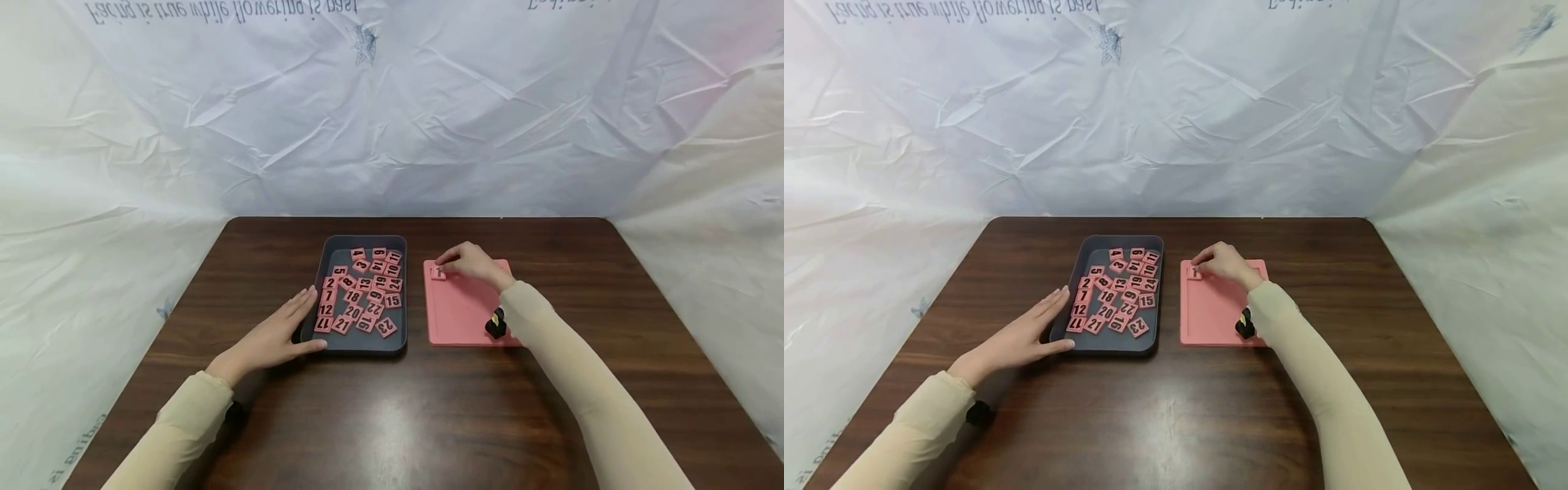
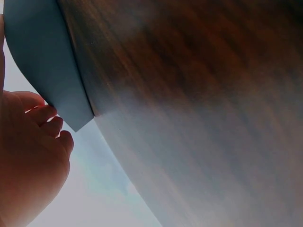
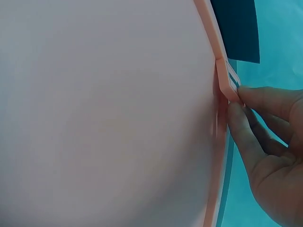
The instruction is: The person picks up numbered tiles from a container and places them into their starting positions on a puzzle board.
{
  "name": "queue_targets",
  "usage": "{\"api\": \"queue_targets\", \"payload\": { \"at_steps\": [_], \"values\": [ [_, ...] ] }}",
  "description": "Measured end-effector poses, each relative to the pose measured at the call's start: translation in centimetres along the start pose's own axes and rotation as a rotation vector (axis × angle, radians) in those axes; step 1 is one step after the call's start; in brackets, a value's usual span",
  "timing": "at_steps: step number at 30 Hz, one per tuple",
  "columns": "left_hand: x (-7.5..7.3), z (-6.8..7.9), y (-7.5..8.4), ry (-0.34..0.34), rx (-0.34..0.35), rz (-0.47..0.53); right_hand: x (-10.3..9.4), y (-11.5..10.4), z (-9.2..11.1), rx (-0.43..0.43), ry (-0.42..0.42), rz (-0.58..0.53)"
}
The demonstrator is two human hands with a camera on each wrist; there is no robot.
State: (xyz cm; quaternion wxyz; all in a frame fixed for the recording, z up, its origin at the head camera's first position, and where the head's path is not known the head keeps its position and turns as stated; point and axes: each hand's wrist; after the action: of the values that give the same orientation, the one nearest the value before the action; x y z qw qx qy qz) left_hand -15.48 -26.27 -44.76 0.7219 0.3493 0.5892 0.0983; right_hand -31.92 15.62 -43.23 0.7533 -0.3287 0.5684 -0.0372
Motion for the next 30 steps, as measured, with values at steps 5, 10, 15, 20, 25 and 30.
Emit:
{"api": "queue_targets", "payload": {
  "at_steps": [5, 10, 15, 20, 25, 30],
  "values": [
    [-0.09, -0.07, -0.01, -0.007, 0.004, -0.001, 0.32, -0.24, 0.31, -0.023, 0.038, 0.02],
    [-0.08, -0.09, -0.05, -0.01, 0.002, 0.008, 0.56, -0.48, 0.46, -0.041, 0.057, 0.035],
    [-0.09, -0.11, 0.01, -0.012, -0.006, 0.006, 0.61, -0.64, 0.49, -0.056, 0.061, 0.053],
    [-0.17, -0.13, 0.09, -0.01, -0.007, 0.006, 0.74, -0.56, 0.22, -0.082, 0.065, 0.079],
    [-0.15, -0.04, 0.29, -0.017, -0.006, 0.012, 0.72, -0.35, 0.25, -0.08, 0.069, 0.069],
    [-0.14, 0.06, 0.42, -0.014, -0.008, 0.013, 0.49, -0.04, 0.3, -0.056, 0.068, 0.051]
  ]
}}
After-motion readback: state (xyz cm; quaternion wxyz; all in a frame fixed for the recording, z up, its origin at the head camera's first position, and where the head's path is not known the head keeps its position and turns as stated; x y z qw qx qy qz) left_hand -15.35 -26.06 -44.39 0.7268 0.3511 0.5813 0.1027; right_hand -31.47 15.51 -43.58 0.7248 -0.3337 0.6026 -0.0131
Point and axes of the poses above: each hand's wrist, its own z-axis away from the middle knuckle, its own x-axis out of the palm, y = z × x, and after that the axes turned 14 degrees about z, right-handed
